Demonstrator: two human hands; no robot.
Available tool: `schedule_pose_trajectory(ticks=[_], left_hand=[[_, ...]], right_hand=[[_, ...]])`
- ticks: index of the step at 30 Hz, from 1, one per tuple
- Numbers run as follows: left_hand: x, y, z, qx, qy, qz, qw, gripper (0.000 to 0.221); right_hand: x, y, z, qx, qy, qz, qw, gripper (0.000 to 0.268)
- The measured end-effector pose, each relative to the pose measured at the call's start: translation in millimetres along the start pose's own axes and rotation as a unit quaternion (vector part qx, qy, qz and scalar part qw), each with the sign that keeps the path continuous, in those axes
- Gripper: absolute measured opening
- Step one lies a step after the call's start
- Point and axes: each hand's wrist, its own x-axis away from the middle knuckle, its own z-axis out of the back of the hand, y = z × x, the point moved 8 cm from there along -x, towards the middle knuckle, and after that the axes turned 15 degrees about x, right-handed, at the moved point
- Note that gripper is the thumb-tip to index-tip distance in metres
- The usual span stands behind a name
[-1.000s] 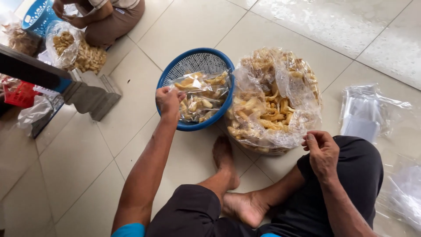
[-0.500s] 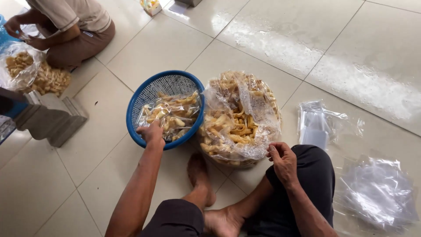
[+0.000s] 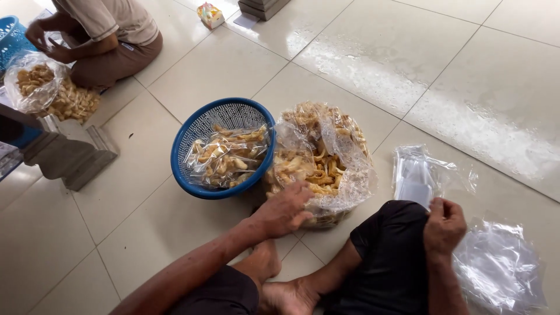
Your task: Packing individual fried snacks into small plastic bags from a large bulk container.
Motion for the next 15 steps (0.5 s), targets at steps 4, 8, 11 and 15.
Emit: schedule_pose_trajectory(ticks=[4, 8, 11, 15], left_hand=[[9, 14, -42, -0.088, -0.182, 0.076, 0.976, 0.033], [30, 22, -73, -0.130, -0.297, 0.068, 0.943, 0.032], [35, 29, -76, -0.136, -0.291, 0.040, 0.946, 0.028], [32, 34, -73, -0.145, -0.282, 0.016, 0.948, 0.026]], right_hand=[[-25, 87, -2, 0.191, -0.097, -0.062, 0.975, 0.029], [-20, 133, -16, 0.414, -0.231, -0.045, 0.879, 0.047], [-6, 120, -12, 0.421, -0.267, -0.072, 0.864, 0.048], [7, 89, -7, 0.429, -0.281, -0.065, 0.856, 0.040]])
